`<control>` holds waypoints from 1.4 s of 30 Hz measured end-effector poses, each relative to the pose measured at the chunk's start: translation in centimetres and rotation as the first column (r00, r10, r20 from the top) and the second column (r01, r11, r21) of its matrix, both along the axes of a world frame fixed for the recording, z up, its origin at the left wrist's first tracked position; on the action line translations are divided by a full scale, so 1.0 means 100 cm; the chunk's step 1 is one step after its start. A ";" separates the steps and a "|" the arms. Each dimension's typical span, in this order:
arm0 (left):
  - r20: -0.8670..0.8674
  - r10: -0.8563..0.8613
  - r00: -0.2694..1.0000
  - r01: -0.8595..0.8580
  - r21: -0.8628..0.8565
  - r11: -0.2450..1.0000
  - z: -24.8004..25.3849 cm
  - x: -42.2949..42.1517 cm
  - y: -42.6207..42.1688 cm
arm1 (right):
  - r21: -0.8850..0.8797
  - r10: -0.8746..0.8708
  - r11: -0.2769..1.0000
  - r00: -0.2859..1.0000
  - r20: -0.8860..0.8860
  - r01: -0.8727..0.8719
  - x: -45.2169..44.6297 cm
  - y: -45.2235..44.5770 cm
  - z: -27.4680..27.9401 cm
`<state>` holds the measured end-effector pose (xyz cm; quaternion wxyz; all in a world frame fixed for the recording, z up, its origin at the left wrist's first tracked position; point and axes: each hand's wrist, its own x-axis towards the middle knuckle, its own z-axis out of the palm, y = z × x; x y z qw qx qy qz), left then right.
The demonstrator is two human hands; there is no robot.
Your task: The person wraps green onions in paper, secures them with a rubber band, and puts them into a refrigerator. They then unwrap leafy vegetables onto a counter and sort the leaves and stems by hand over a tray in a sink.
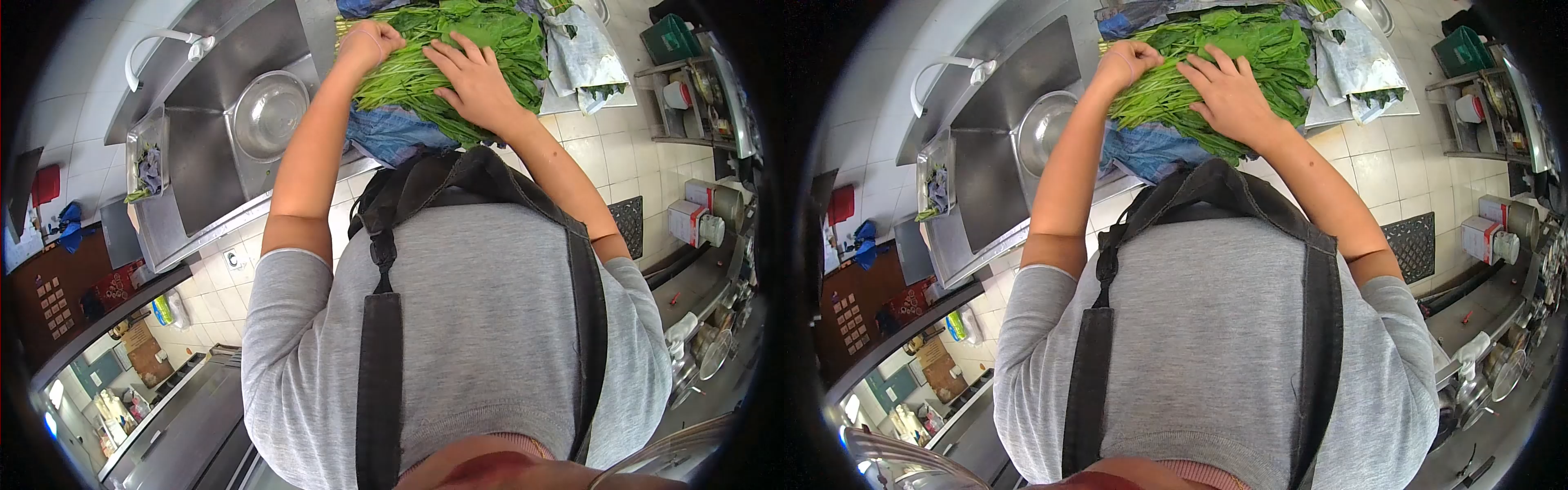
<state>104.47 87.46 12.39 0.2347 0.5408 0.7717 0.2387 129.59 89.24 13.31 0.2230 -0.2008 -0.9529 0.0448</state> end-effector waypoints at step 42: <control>-0.221 -0.063 0.973 0.146 0.384 0.912 0.035 0.032 -0.089 | -0.011 0.025 1.000 0.977 -0.210 -0.028 -0.003 -0.009 0.002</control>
